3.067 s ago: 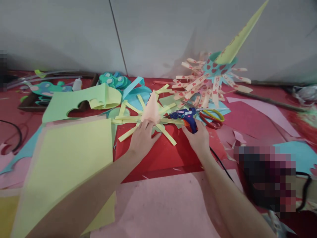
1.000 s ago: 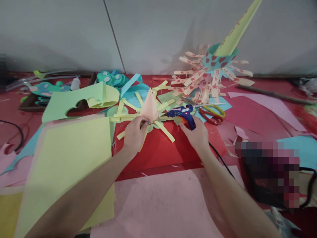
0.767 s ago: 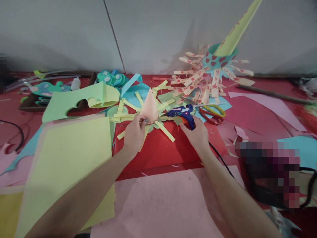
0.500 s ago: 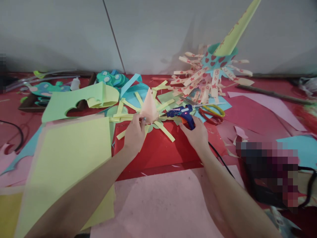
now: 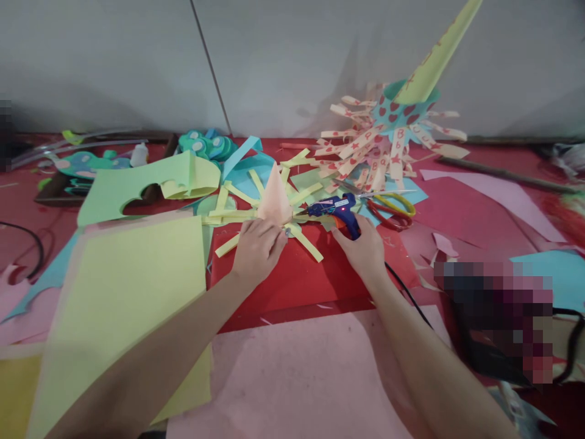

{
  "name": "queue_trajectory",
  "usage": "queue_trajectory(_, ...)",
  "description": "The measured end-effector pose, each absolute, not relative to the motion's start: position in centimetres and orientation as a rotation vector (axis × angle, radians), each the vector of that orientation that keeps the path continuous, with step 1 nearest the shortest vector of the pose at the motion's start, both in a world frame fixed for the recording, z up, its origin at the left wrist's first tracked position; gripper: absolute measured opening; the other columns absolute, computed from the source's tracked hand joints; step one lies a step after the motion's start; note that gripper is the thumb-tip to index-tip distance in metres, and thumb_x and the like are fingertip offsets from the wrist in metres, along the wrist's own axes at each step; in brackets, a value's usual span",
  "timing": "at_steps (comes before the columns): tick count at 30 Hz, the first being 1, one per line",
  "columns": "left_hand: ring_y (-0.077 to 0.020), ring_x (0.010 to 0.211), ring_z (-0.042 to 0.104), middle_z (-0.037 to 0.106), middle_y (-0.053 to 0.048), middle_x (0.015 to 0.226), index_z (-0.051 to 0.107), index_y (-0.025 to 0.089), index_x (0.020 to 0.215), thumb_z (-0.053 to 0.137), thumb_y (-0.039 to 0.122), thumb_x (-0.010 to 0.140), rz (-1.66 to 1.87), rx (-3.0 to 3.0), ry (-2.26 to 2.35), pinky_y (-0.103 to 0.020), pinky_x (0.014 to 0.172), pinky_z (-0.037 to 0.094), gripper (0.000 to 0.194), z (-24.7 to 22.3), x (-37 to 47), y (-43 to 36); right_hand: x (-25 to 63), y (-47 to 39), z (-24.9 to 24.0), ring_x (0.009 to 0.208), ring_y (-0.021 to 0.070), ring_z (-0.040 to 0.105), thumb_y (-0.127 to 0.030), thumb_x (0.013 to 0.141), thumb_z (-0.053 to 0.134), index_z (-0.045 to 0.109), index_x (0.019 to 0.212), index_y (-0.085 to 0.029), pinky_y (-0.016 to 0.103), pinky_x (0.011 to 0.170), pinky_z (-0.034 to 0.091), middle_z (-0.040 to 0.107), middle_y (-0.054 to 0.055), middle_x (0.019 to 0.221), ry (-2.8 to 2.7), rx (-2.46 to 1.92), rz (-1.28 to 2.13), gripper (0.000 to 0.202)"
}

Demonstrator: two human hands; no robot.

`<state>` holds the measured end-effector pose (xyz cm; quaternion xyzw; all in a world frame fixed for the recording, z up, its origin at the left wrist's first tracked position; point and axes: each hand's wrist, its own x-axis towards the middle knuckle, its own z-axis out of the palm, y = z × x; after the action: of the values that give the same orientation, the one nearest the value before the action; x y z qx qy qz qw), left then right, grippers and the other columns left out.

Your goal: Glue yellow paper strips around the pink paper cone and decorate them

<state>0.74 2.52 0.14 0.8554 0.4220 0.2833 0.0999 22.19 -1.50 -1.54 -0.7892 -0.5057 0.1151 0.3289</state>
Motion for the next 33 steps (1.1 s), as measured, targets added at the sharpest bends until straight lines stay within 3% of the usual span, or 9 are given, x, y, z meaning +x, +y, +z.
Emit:
queue_trajectory(4,-0.0208,0.082,0.056,0.061,-0.004,0.082,0.056,0.019,0.087,0.049,0.035,0.089,0.676,2.464,1.492,-0.034,0.075,0.038,0.018,0.0,1.3,2.9,22.1,-1.5,-1.4,0.092,0.0289,0.057,-0.051,0.071,0.057,0.059,0.113,-0.020,0.043,0.079,0.044,0.062,0.011,0.104,-1.311,-2.069,0.316,0.052)
queue_trajectory(10,-0.0263,0.100,0.054,0.061,-0.009,0.105,0.054,0.016,0.103,0.061,0.045,0.081,0.432,2.501,1.486,-0.038,0.084,0.039,0.037,-0.5,1.6,3.2,22.2,-1.5,-1.5,0.093,0.0294,0.056,-0.054,0.070,0.056,0.059,0.111,-0.020,0.044,0.079,0.044,0.062,0.011,0.102,-1.312,-2.066,0.303,0.053)
queue_trajectory(25,-0.0194,0.091,0.056,0.058,-0.003,0.095,0.062,0.022,0.100,0.057,0.026,0.086,0.507,2.595,1.312,-0.033,0.080,0.041,0.015,-0.5,1.1,3.2,22.2,-1.5,-1.6,0.093,0.0297,0.057,-0.054,0.070,0.055,0.059,0.112,-0.018,0.044,0.080,0.044,0.062,0.012,0.103,-1.325,-2.075,0.276,0.056)
queue_trajectory(33,-0.0184,0.085,0.062,0.067,-0.005,0.090,0.062,0.020,0.113,0.041,0.023,0.093,0.379,2.779,1.059,-0.030,0.075,0.046,0.028,-1.1,1.5,2.9,22.1,-1.6,-1.7,0.097,0.0303,0.056,-0.053,0.072,0.055,0.057,0.115,-0.018,0.045,0.082,0.044,0.061,0.013,0.106,-1.372,-2.084,0.243,0.056)
